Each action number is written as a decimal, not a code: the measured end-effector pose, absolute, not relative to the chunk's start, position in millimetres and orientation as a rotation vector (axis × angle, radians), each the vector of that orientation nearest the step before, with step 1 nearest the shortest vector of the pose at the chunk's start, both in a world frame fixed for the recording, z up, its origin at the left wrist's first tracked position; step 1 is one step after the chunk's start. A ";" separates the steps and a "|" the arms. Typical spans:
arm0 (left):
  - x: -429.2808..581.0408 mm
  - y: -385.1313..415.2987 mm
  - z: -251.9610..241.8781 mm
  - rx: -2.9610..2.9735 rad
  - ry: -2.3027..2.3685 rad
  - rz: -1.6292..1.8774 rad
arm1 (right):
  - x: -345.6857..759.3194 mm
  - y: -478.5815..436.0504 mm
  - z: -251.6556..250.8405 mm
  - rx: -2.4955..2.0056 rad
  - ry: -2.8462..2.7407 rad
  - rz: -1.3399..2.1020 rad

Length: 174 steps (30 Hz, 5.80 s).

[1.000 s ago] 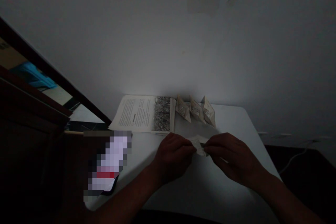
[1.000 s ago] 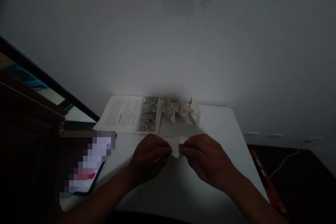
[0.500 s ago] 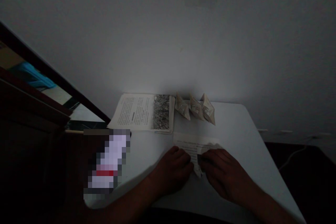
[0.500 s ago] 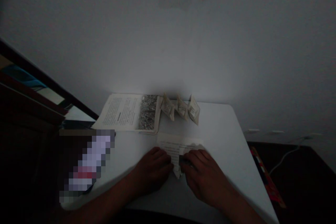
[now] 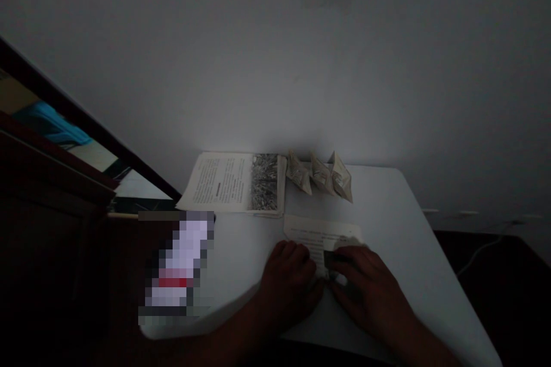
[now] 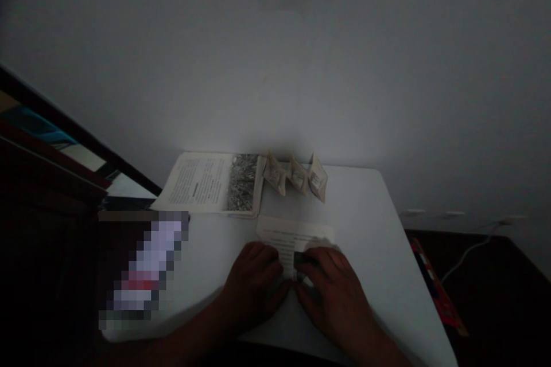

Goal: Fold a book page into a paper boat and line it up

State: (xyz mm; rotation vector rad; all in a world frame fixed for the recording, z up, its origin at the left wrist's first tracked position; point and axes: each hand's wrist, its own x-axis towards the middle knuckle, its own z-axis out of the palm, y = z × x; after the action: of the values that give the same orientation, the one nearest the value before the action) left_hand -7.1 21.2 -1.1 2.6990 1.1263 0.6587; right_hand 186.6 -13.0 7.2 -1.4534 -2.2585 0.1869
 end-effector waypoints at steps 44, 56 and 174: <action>-5.9 18.8 4.6 2.270 1.407 0.647 | 182.3 -17.6 -9.7 -1.424 -2.057 0.173; -10.6 31.6 7.2 2.283 1.445 0.470 | 183.1 -16.9 -10.3 -1.449 -2.051 0.192; 4.0 17.9 2.9 2.778 1.055 0.455 | 174.3 44.6 23.3 -2.015 -2.035 0.466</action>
State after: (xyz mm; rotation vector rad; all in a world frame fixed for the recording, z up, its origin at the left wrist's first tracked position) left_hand 4.0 17.9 2.9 2.7781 1.0550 0.4549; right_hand 174.3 44.6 23.3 -2.0154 -2.0346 0.4656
